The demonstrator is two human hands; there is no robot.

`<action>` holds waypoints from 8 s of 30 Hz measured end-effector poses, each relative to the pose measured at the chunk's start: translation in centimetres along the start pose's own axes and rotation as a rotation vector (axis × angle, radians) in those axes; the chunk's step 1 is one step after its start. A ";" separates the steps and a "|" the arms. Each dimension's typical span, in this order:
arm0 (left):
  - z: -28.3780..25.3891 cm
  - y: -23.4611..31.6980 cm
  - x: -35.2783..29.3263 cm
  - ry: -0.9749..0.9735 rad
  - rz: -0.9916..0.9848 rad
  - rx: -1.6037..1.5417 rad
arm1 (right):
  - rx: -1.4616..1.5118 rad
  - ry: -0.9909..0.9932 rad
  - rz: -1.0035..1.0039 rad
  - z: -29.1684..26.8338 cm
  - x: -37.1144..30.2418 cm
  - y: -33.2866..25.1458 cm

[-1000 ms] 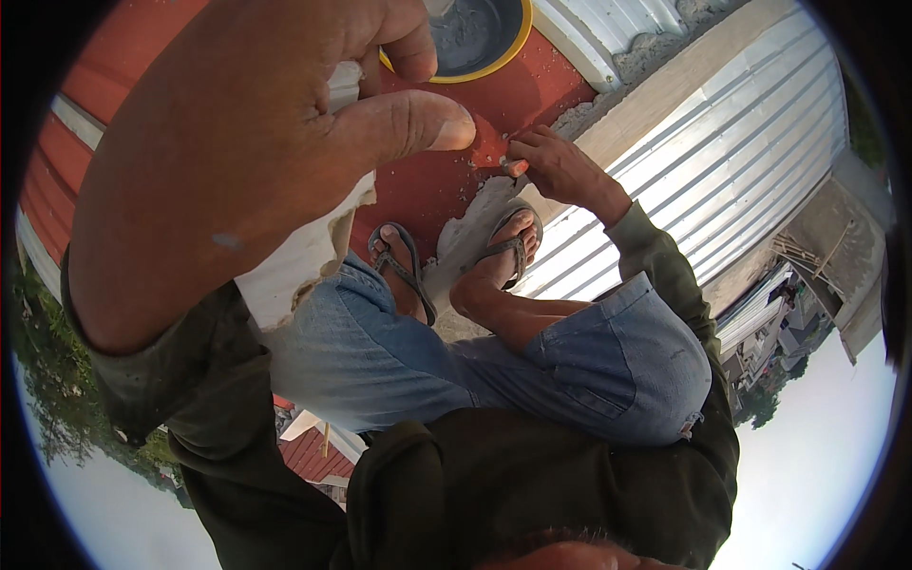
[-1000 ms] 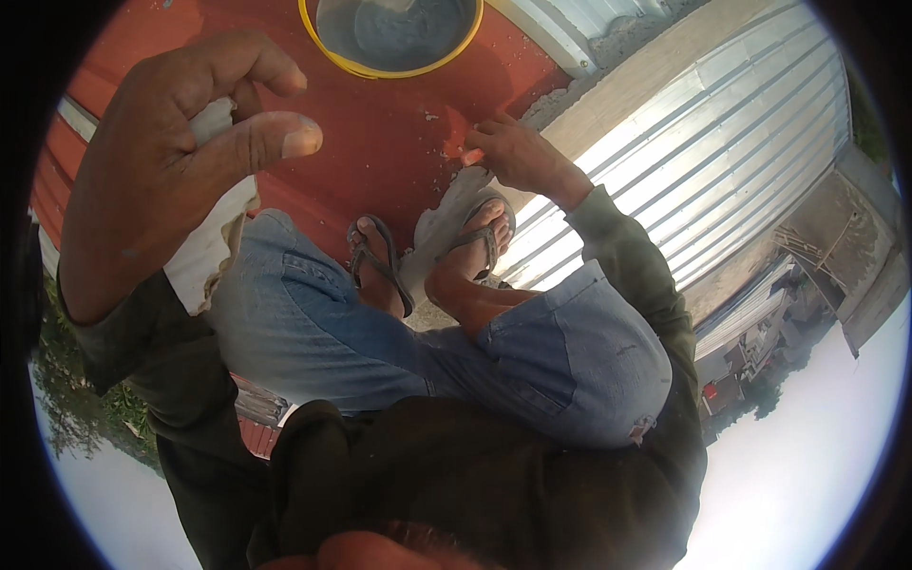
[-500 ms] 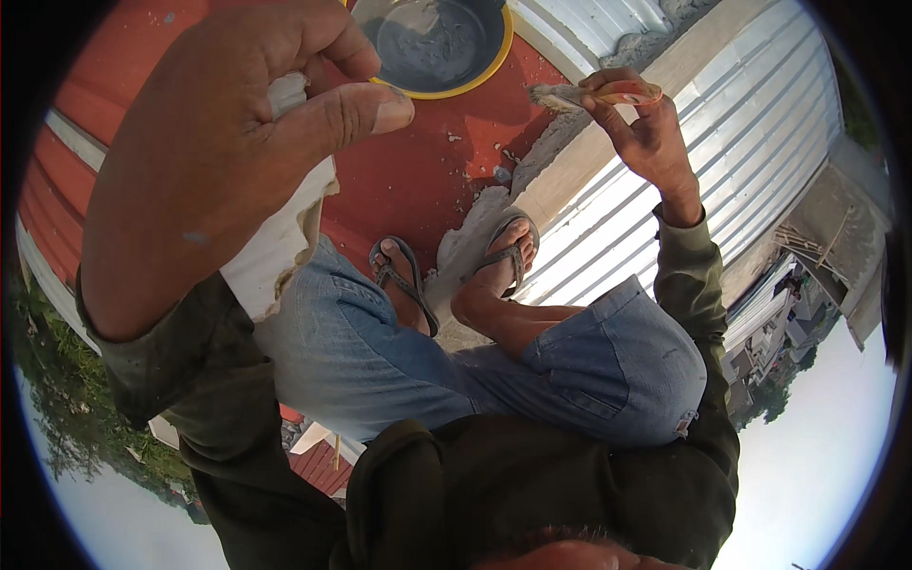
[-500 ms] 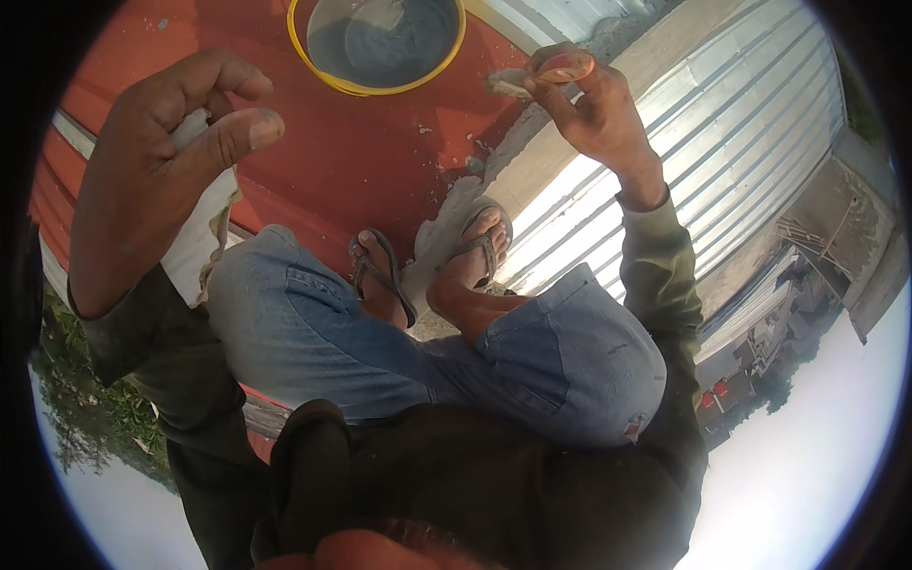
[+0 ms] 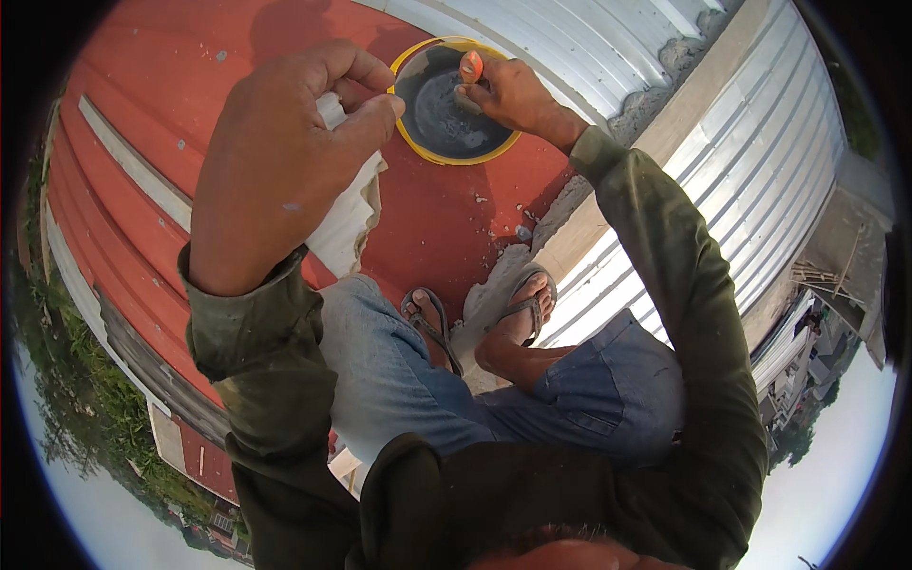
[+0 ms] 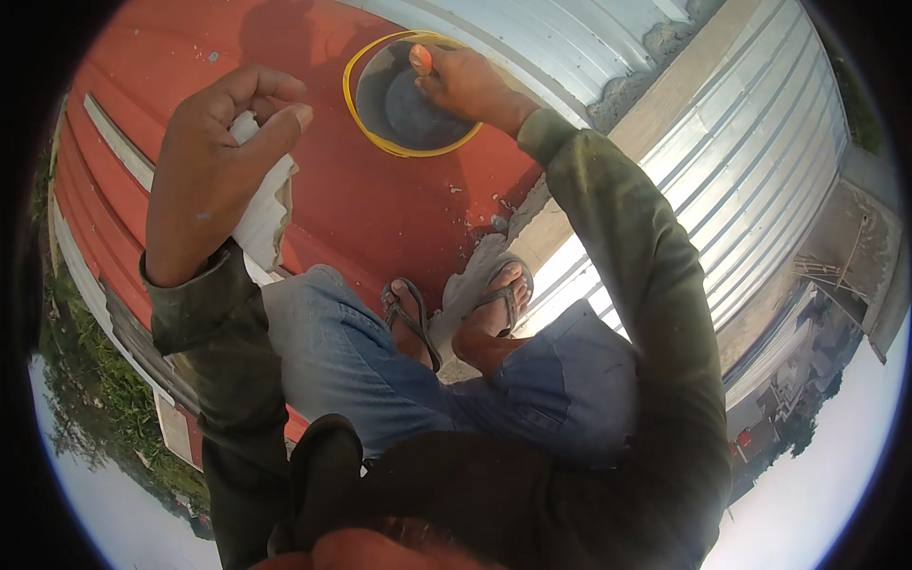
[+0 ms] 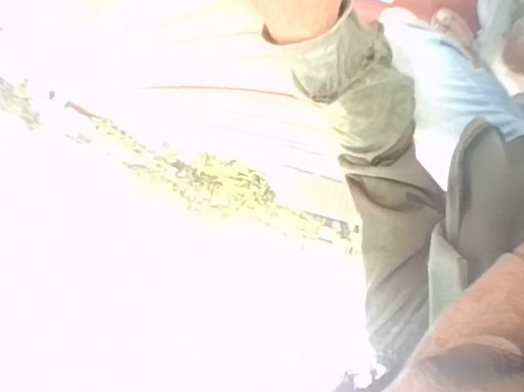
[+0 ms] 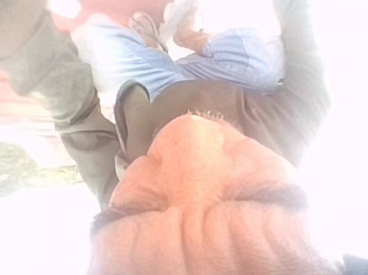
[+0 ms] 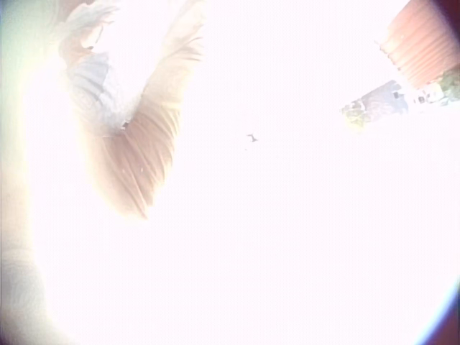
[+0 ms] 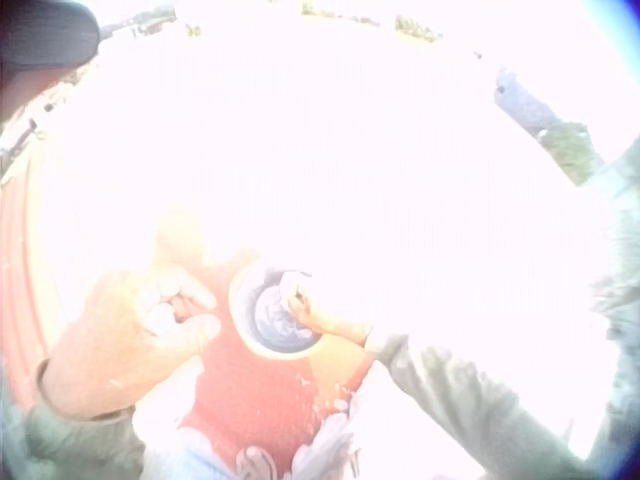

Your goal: The person applies a gray substance to the seam between two different types of metal roofing sheets using a brush and a small piece of material, then stands up and walks along the ridge.

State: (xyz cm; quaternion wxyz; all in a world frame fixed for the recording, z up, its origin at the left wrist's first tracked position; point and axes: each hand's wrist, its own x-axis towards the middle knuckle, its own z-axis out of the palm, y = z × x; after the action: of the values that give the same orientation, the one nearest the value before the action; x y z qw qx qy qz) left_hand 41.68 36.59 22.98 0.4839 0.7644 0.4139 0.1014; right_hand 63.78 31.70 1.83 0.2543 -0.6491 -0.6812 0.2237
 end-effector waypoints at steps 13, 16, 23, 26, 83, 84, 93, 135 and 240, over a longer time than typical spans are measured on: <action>-0.2 0.6 -0.6 0.007 0.005 0.004 | 0.012 -0.081 0.195 -0.8 -0.5 -1.0; -0.4 1.1 -0.4 0.011 -0.020 0.002 | 0.278 0.082 0.247 -3.5 -1.9 -0.2; 0.0 0.8 -0.6 0.080 -0.109 -0.061 | 0.811 0.519 0.442 -11.3 -9.0 2.1; -0.1 1.2 -0.8 0.054 -0.137 -0.055 | 0.817 0.656 0.535 -12.6 -13.4 4.6; 1.0 1.5 -0.3 -0.023 -0.128 0.005 | -0.152 0.600 0.710 -6.7 -17.4 12.2; 1.0 1.5 -0.3 -0.022 -0.126 0.005 | -0.168 0.614 0.715 -6.7 -17.4 12.6; 1.1 1.7 -0.1 -0.037 -0.162 -0.024 | -0.111 0.595 0.757 -6.2 -17.4 11.5; 1.1 1.0 0.7 -0.020 -0.052 0.012 | -0.153 0.587 0.711 -5.8 -18.2 12.8; -0.5 -0.8 -0.9 0.066 -0.345 0.182 | -0.448 0.567 0.655 -18.6 -7.3 30.5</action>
State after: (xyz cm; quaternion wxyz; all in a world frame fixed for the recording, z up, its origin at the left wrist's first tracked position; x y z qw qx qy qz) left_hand 40.41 36.43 22.76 0.4091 0.7190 0.5619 0.0039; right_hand 99.39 25.66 -3.61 0.2001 -0.9035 -0.3762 -0.0458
